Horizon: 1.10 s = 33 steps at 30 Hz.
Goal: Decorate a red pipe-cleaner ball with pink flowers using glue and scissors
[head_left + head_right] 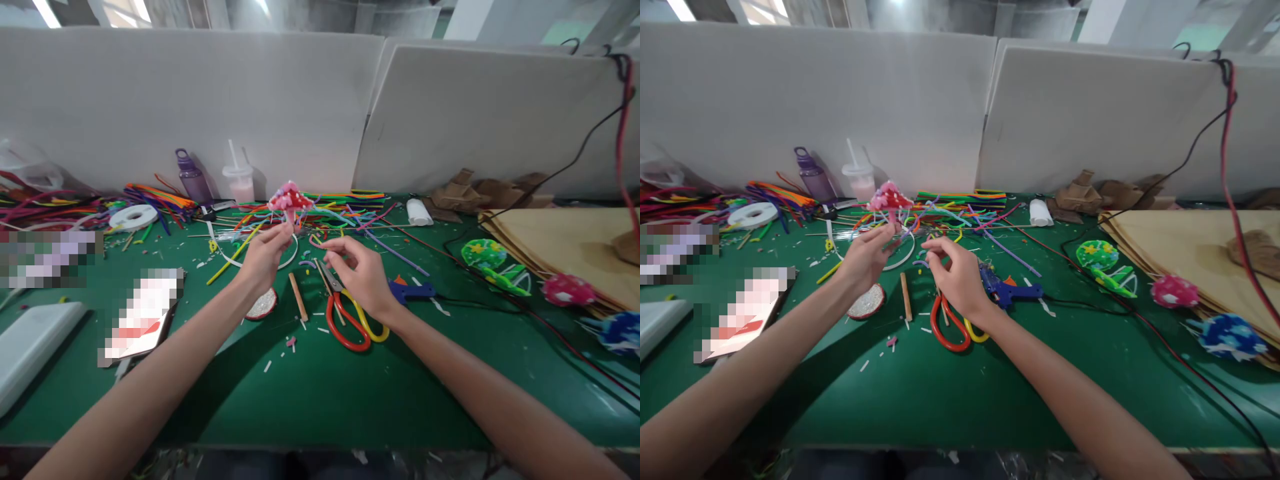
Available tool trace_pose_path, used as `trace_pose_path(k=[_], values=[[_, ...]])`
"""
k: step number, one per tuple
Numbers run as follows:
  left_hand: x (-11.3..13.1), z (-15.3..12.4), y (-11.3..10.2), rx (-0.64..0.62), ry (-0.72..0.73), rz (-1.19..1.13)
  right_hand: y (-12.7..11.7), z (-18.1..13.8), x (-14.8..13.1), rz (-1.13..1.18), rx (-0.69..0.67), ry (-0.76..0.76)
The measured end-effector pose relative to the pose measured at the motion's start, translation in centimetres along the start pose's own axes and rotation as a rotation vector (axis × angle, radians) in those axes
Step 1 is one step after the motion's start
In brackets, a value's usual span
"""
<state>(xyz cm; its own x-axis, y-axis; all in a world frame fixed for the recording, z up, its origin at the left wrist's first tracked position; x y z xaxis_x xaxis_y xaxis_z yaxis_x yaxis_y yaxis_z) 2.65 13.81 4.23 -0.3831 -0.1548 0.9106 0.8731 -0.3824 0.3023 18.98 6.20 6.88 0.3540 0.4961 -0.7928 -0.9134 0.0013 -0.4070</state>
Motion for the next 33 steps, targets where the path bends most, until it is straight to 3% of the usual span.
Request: trace_pose_path(k=[4, 9, 14, 19, 22, 33], values=[[-1.9, -1.8, -0.3, 0.002, -0.030, 0.055, 0.5, -0.8, 1.6, 0.001, 0.005, 0.034], [-1.6, -2.7, 0.8, -0.155, 0.005, 0.338, -0.1, -0.7, 2.8, 0.213, 0.043, 0.076], [-0.6, -2.7, 0.9, -0.188, 0.106, 0.473, 2.5, -0.7, 4.9, 0.723, -0.170, 0.282], [-1.2, -2.6, 1.1, -0.226, 0.092, 0.506, 4.4, -1.2, 5.6, 1.005, -0.321, 0.388], [-1.6, -2.7, 1.3, -0.243, 0.078, 0.514, 4.9, -1.4, 5.7, 1.046, -0.365, 0.412], [-1.5, -3.2, 1.6, -0.167, 0.032, 0.423, 4.4, -1.0, 6.0, 1.078, -0.270, 0.398]])
Point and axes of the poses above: each hand's wrist, its own z-axis towards the middle knuckle, its own y-axis out of the palm, x = y × z, the point moved 9 cm from there along z, towards the middle knuckle, and after that the axes turned 13 degrees about -x, right-handed, at the moved point
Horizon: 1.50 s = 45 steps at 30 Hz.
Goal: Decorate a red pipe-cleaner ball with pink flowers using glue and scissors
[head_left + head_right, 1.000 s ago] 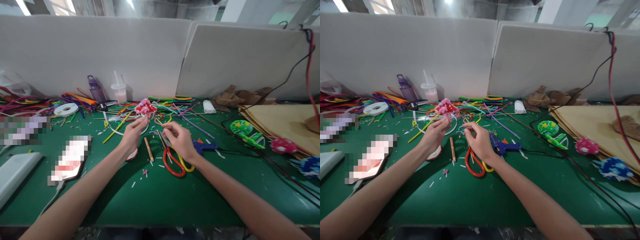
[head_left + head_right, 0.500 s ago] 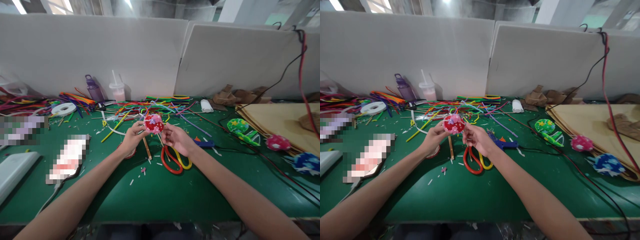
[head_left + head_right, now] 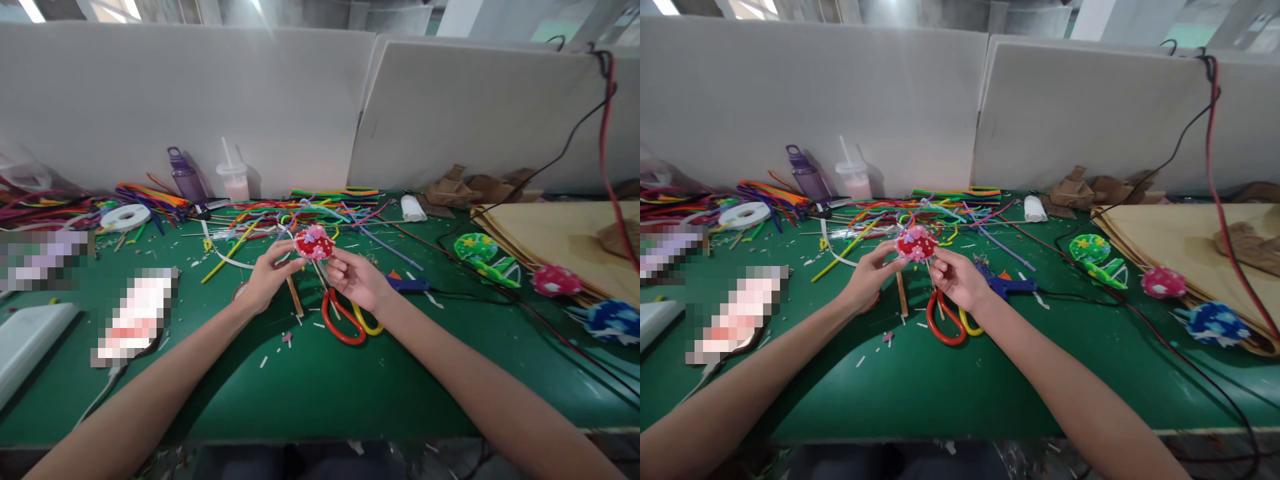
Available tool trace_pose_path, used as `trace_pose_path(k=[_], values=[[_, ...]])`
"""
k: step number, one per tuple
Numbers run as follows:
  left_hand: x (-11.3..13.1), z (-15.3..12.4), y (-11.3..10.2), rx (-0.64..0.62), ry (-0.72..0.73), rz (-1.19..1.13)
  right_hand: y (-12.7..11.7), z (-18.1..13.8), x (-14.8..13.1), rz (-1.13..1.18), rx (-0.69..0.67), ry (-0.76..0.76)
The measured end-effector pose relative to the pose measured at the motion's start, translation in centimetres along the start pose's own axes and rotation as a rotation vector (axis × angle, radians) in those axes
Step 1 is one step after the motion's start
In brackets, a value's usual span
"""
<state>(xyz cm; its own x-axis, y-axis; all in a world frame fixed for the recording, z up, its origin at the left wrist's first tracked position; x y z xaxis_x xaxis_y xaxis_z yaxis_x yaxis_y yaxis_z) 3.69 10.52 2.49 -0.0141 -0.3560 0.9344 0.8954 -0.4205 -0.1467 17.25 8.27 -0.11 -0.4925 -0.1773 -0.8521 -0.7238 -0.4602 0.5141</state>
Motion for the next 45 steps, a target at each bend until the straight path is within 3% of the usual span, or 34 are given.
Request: trace_pose_path(k=[7, 21, 35, 45], values=[[-1.3, 0.1, 0.8, -0.051, -0.075, -0.297, -0.2, 0.1, 0.4, -0.037, 0.005, 0.010], [-1.7, 0.0, 1.3, -0.109, -0.107, -0.440, -0.2, -0.1, 0.5, 0.113, 0.041, 0.012], [-2.1, 0.1, 0.5, -0.044, -0.084, -0.392, -0.6, 0.0, 0.9, 0.183, 0.061, -0.024], [-1.7, 0.1, 0.8, -0.084, -0.074, -0.388, -0.5, -0.1, 0.6, 0.208, 0.055, -0.016]])
Point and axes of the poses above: each hand's wrist, its own z-axis towards the middle knuckle, its own y-axis out of the palm, x = y × z, the point moved 9 cm from there along z, towards the middle knuckle, and after that the axes turned 13 degrees about -x, right-handed, at the moved point
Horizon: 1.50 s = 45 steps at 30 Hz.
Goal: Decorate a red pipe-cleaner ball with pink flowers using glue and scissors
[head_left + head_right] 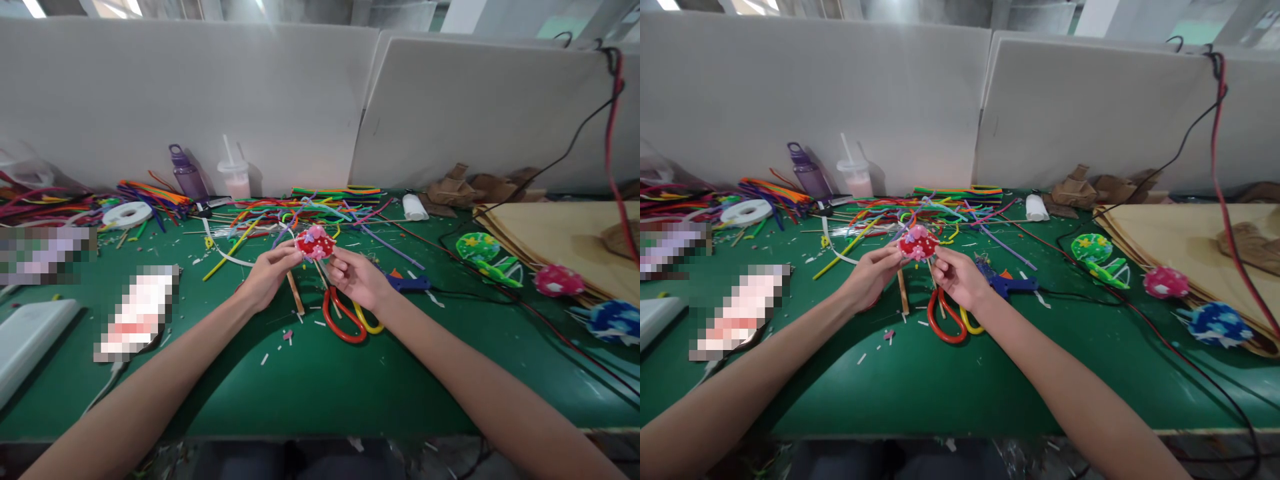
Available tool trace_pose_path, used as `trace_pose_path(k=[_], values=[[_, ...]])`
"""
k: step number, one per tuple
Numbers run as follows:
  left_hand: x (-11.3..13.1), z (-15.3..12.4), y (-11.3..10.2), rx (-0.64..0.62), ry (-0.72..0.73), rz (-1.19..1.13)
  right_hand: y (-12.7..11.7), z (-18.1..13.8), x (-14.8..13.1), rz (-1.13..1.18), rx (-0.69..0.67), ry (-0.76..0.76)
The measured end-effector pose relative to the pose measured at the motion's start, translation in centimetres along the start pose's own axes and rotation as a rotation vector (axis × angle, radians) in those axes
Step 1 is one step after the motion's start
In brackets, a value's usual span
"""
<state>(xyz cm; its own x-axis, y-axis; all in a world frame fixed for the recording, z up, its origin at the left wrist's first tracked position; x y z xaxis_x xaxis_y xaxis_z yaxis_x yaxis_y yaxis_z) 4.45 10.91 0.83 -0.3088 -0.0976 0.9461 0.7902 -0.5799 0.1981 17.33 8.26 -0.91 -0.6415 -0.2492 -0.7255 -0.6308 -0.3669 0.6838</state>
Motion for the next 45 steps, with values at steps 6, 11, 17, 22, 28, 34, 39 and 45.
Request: trace_pose_path(k=[6, 11, 17, 22, 28, 34, 39, 45], values=[[0.0, 0.0, 0.2, 0.003, -0.015, -0.030, -0.2, 0.1, 0.1, 0.007, 0.001, -0.002], [0.1, 0.0, 0.2, 0.006, -0.022, 0.007, -0.3, 0.0, 0.1, -0.002, 0.004, -0.004], [-0.2, -0.1, -0.1, 0.020, -0.033, 0.036, -0.2, 0.1, 0.0, -0.034, -0.007, -0.019], [-0.3, -0.2, -0.2, 0.019, -0.043, 0.041, -0.2, 0.1, 0.2, -0.044, -0.016, -0.015], [-0.4, -0.2, -0.3, 0.023, -0.042, 0.041, -0.3, 0.2, 0.2, -0.039, -0.017, -0.013], [-0.3, -0.2, -0.1, 0.031, -0.051, 0.069, 0.1, 0.1, -0.2, -0.021, -0.028, -0.015], [-0.2, -0.1, -0.1, 0.027, -0.037, 0.084, 0.0, 0.0, -0.4, -0.059, -0.020, 0.007], [-0.4, -0.2, -0.4, 0.025, -0.045, 0.115, 0.8, -0.3, -2.2, -0.033, -0.044, -0.139]])
Point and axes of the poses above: each hand's wrist, its own z-axis towards the middle knuckle, its own y-axis out of the palm, x = y × z, the point moved 9 cm from there along z, towards the middle knuckle, and after that the axes turned 13 degrees about -x, right-handed, at the moved point
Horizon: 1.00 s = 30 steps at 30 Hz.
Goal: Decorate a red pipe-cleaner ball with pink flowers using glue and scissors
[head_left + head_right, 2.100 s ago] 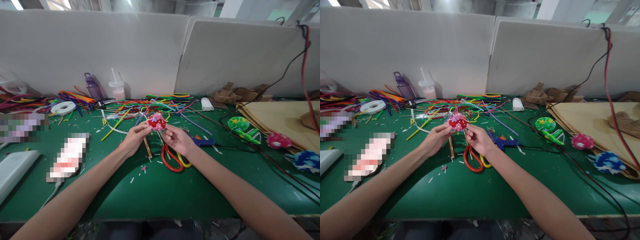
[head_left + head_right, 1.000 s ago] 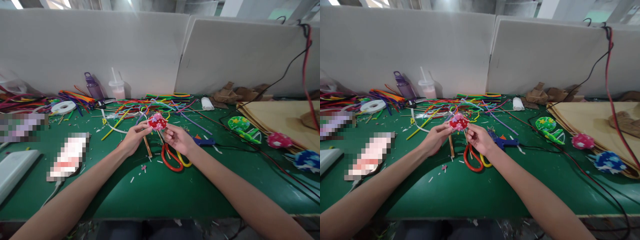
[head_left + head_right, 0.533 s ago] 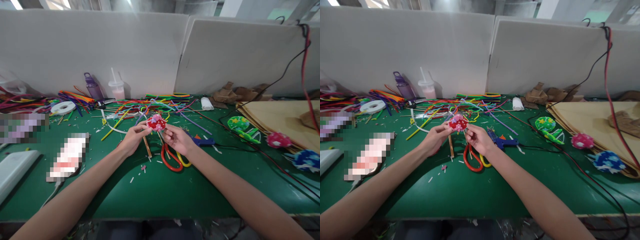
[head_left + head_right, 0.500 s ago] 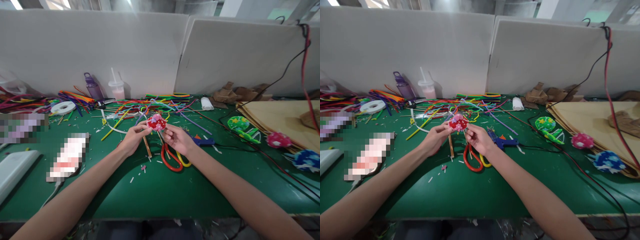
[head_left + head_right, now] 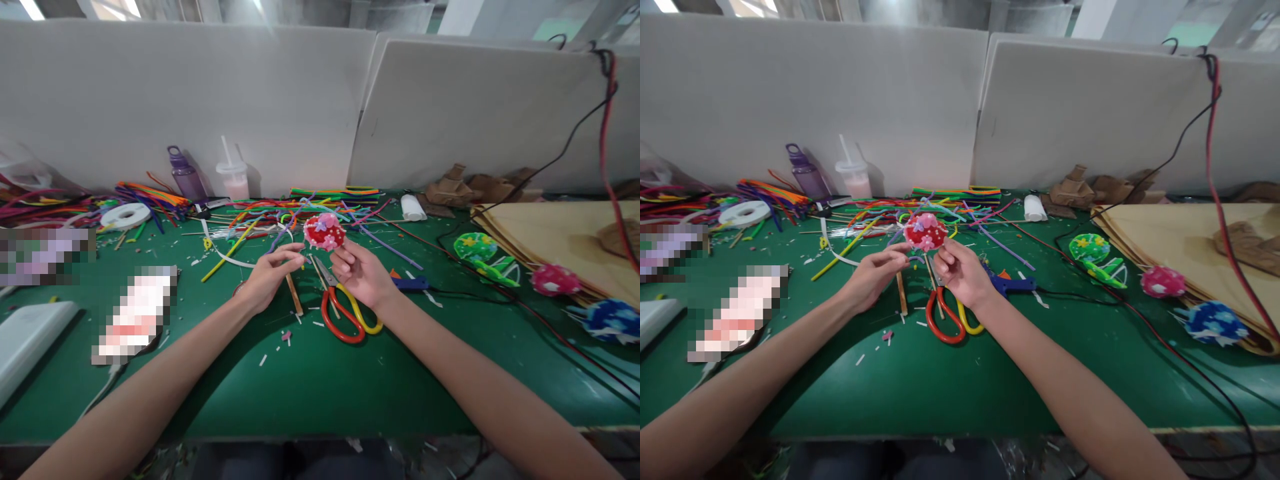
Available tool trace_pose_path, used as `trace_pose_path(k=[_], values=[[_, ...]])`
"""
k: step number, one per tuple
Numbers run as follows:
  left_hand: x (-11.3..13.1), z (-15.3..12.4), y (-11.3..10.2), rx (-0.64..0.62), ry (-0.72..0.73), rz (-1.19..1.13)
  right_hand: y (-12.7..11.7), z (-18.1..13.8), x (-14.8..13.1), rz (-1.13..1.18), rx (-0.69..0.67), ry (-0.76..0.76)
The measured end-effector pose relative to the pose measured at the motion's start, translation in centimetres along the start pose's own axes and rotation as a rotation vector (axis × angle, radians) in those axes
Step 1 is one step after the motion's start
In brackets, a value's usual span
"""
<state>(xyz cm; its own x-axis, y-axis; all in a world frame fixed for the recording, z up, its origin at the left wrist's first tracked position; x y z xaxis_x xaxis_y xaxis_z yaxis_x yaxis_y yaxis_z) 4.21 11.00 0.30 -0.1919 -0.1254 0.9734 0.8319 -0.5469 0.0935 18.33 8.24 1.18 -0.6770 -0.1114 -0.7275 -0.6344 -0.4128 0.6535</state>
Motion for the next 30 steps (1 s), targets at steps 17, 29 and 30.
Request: trace_pose_path(k=[17, 29, 30], values=[[0.3, 0.2, -0.1, 0.069, -0.013, -0.168, -0.9, 0.1, 1.7, -0.101, -0.005, 0.096], [0.4, 0.1, 0.3, 0.020, -0.012, -0.179, -0.7, 0.1, 1.4, -0.142, 0.006, 0.089], [0.5, 0.1, 0.4, 0.018, -0.007, -0.176, -0.7, 0.2, 1.4, -0.141, 0.002, 0.087]])
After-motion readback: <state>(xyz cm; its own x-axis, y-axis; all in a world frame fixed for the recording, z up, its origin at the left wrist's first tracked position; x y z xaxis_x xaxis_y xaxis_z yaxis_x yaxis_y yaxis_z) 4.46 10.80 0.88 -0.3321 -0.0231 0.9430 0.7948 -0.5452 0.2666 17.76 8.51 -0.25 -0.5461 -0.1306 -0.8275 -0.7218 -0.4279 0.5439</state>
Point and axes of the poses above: each hand's wrist, its own z-axis towards the middle knuckle, its own y-axis out of the palm, x = y × z, the point moved 9 cm from there along z, towards the middle knuckle, and after that the axes turned 13 degrees about -x, right-handed, at the moved point
